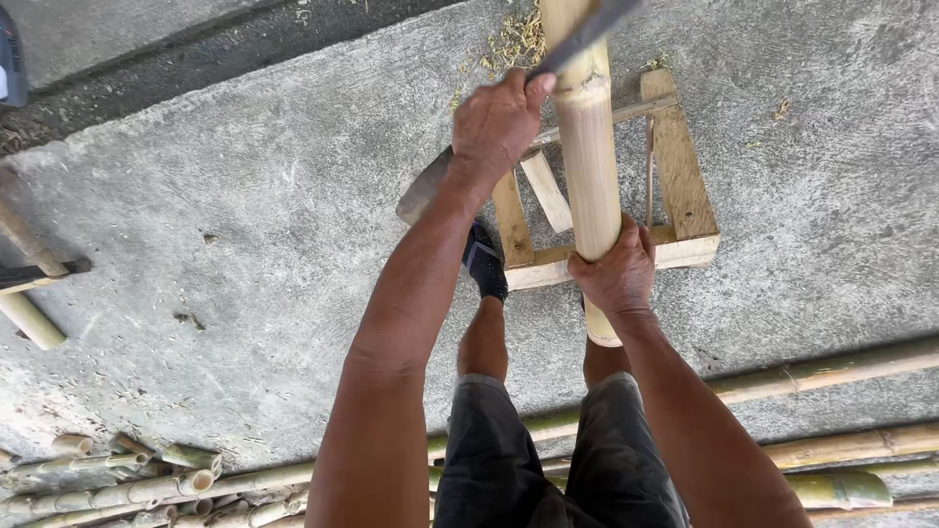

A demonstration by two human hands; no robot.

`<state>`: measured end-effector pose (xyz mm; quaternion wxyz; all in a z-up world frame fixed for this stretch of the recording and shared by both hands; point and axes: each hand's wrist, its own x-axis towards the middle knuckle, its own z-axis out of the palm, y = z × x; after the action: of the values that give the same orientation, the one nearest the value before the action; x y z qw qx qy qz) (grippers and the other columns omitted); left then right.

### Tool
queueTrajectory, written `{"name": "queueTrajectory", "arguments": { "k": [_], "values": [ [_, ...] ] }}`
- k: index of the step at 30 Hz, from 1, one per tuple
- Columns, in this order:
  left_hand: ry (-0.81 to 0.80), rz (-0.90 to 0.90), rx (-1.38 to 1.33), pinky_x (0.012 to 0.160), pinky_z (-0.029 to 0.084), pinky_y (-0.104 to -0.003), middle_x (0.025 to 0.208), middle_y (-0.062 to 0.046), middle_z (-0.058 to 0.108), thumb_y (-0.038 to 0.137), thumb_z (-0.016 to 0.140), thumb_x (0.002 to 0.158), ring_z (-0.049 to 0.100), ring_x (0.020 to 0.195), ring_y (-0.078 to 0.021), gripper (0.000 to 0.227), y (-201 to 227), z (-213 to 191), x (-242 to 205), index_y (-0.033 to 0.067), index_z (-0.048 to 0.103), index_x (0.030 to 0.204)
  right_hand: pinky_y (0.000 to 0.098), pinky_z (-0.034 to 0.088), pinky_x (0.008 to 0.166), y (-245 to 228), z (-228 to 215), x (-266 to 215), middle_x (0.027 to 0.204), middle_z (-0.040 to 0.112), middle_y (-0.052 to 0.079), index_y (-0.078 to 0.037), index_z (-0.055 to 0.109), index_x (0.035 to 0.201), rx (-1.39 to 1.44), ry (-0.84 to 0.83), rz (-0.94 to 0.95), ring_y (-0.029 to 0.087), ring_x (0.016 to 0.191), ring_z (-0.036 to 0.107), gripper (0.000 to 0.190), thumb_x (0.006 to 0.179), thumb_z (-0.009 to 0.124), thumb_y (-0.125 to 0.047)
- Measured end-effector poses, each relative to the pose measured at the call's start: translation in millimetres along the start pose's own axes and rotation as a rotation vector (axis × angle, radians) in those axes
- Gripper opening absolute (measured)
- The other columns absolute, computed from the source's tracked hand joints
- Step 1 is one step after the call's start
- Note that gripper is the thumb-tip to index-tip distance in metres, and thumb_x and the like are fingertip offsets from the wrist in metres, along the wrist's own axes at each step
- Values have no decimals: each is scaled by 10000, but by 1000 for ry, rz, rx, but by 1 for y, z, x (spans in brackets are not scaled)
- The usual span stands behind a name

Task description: Shaving and shaping a bamboo pole using a large machete to prepare it for use.

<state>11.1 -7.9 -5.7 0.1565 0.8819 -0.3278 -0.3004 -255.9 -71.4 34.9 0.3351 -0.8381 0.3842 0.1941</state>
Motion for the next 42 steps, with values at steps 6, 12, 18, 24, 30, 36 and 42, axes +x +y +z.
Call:
{"name": "queueTrajectory", "arguments": {
  "k": [6,12,18,24,30,36,42],
  "values": [
    [19,15,-35,283,413,-305,531,31,468,522,270,1086,405,356,-86,573,6,-2,-12,117,634,909,450,305,1191,9,10,-1,1057,686,228,28,354,1389,-23,84,-72,380,1078,669,881,703,796,-301],
    [107,-44,-76,291,432,-282,498,48,489,544,272,1072,449,346,-56,576,4,-3,-7,127,625,891,466,298,1263,4,4,-1,1049,670,232,1,342,1400,-6,-10,33,378,1131,644,863,731,783,-317],
    [8,133,67,293,410,-283,496,61,452,563,263,1064,426,347,-62,603,6,1,-16,114,639,921,482,332,1199,7,8,-1,1101,665,217,-15,365,1387,4,50,-1,410,1198,596,863,710,819,-300],
    [161,145,151,248,379,-301,533,38,488,526,246,1095,431,356,-90,610,5,1,-12,76,638,974,485,334,1216,5,6,-6,1153,663,215,-17,362,1400,44,75,-23,400,1192,604,869,713,815,-297],
    [144,2,21,320,413,-287,503,53,517,572,239,1062,481,374,-52,622,0,-1,-7,115,647,950,492,327,1198,7,9,-2,1095,663,226,10,339,1407,-14,61,-27,433,1237,568,887,715,805,-294],
    [-84,118,110,325,409,-289,540,34,518,563,251,1084,451,377,-75,606,11,-5,-25,107,640,992,469,340,1206,1,4,-2,1131,660,226,-15,352,1389,5,28,24,386,1196,601,837,731,786,-296],
    [73,-78,7,276,398,-279,540,27,494,519,282,1081,452,365,-80,574,0,-11,-10,90,642,954,491,318,1226,-7,9,-6,1091,663,228,15,334,1391,-20,51,-5,366,1103,638,833,743,772,-272]
  ]
}}
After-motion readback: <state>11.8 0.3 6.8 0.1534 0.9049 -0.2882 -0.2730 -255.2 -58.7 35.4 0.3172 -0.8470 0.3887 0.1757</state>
